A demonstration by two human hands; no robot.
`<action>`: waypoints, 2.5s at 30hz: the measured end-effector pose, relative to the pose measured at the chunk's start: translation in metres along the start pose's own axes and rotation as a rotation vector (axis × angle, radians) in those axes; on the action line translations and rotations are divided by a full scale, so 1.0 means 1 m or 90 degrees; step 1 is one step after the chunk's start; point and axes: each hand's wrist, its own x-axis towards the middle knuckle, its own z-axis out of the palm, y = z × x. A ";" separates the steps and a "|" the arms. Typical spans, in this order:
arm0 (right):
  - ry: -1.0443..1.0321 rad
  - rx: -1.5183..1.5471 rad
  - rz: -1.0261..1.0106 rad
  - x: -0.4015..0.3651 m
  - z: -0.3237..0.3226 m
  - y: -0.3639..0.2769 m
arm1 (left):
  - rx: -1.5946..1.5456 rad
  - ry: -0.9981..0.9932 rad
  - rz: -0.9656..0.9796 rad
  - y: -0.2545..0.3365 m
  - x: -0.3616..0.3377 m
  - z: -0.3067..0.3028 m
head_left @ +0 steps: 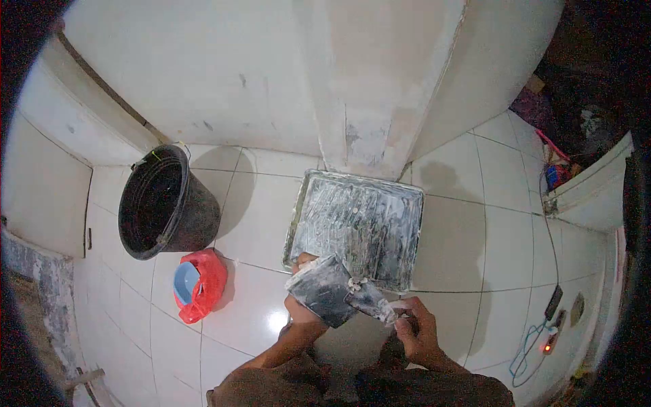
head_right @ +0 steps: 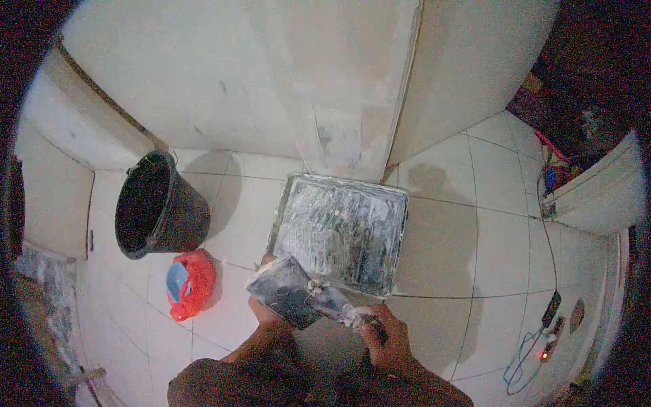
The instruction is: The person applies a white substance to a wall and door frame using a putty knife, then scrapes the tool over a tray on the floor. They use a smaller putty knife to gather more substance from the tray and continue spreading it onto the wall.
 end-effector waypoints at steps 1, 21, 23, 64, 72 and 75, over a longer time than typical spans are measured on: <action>-0.007 0.031 -0.024 0.002 0.001 0.003 | 0.221 -0.002 0.042 0.005 0.000 0.001; -0.034 0.312 -0.043 0.020 0.001 -0.017 | -0.258 -0.132 0.070 -0.025 -0.008 -0.007; 0.018 0.362 -0.031 0.027 -0.007 -0.040 | -0.358 -0.096 -0.011 -0.042 0.001 -0.011; 0.456 -0.482 -0.565 0.268 -0.120 0.017 | -0.522 -0.041 -0.370 -0.061 0.025 -0.007; 0.473 -0.427 -0.582 0.244 -0.108 0.018 | -0.384 -0.107 -0.255 -0.058 0.024 -0.010; 0.439 -0.548 -0.514 0.247 -0.105 0.001 | -0.455 -0.038 -0.355 -0.053 0.017 -0.005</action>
